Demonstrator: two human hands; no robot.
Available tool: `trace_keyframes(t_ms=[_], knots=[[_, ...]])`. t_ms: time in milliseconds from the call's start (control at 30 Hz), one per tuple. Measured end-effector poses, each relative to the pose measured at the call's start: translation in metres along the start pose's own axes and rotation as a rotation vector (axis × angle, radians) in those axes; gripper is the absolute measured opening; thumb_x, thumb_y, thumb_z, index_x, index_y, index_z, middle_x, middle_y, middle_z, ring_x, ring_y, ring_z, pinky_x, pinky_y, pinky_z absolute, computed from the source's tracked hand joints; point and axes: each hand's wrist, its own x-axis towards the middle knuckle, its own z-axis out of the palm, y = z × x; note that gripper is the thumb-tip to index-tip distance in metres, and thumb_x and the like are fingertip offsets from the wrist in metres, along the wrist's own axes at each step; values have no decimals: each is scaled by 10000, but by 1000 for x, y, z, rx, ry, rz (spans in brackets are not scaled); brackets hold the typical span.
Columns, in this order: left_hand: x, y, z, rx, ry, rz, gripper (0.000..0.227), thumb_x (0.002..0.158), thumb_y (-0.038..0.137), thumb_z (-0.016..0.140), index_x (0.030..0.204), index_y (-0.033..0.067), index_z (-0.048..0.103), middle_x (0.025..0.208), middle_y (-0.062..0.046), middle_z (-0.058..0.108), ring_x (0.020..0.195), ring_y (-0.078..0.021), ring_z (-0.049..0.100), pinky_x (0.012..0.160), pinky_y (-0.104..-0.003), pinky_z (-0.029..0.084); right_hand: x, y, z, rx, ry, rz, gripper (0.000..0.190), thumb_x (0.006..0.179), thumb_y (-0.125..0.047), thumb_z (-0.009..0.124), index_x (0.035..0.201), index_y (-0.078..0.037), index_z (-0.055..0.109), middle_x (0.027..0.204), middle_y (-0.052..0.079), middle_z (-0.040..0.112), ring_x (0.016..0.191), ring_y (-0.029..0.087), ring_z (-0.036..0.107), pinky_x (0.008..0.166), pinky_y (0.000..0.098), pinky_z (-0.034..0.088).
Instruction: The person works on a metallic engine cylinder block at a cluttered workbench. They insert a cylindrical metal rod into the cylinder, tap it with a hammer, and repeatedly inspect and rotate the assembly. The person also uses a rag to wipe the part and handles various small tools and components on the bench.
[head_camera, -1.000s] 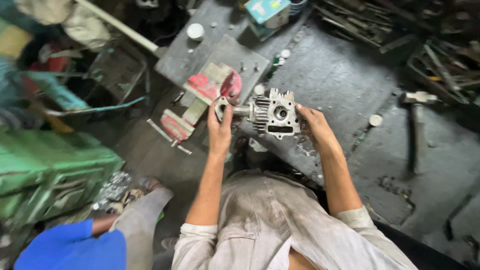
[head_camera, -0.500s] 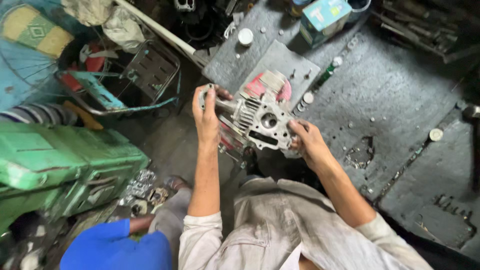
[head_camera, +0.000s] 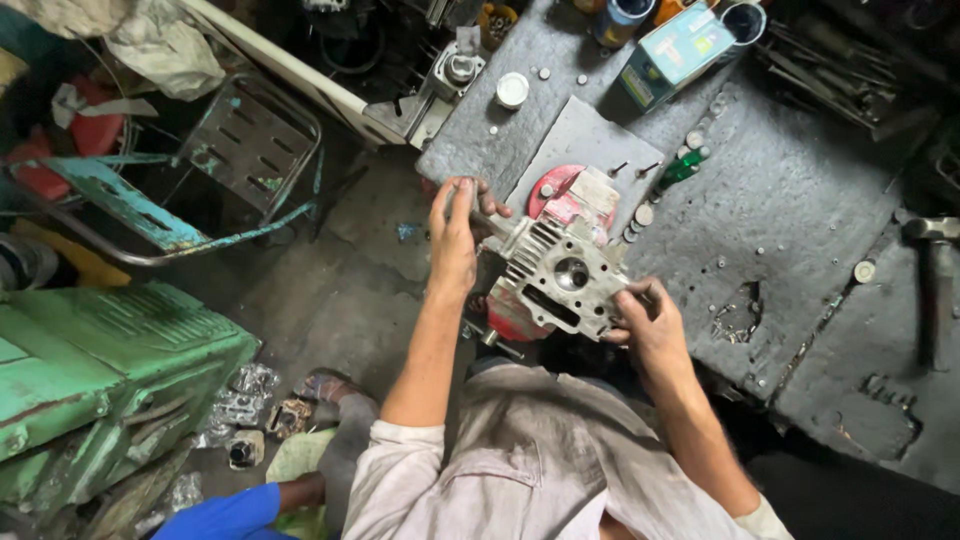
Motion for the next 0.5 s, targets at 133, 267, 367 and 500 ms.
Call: trace_keyframes(t_ms=[133, 267, 367, 500], knots=[[0, -2, -2, 7, -16, -21, 272, 1070, 300, 521, 1017, 50, 613, 781, -43, 600, 742, -194, 702, 598, -295, 528, 12, 5, -11, -17, -23, 57, 340, 965, -242, 662, 1191, -73, 472, 991, 93, 616, 711, 208, 582, 512, 267, 466], [1, -5, -2, -42, -27, 25, 265, 1072, 288, 533, 1021, 39, 608, 802, -56, 623, 737, -206, 705, 615, -307, 553, 19, 9, -11, 143, -220, 29, 467, 1001, -294, 618, 1367, -70, 434, 1243, 63, 593, 1091, 162, 588, 885, 332, 531], [-5, -17, -8, -16, 73, 72, 211, 1049, 269, 547, 1083, 61, 563, 861, -78, 682, 788, -182, 709, 643, -310, 559, 16, 14, -5, 169, -361, 120, 657, 935, -332, 567, 1526, -126, 368, 1423, 77, 560, 1245, 207, 549, 975, 411, 436], [-18, -36, -32, 276, 144, 365, 204, 1119, 206, 551, 1214, 26, 571, 1039, -83, 684, 927, -174, 647, 800, -309, 518, 14, 18, 7, 143, -513, 91, 755, 938, -326, 622, 1558, -35, 305, 1521, 136, 504, 1377, 253, 502, 1148, 401, 383]])
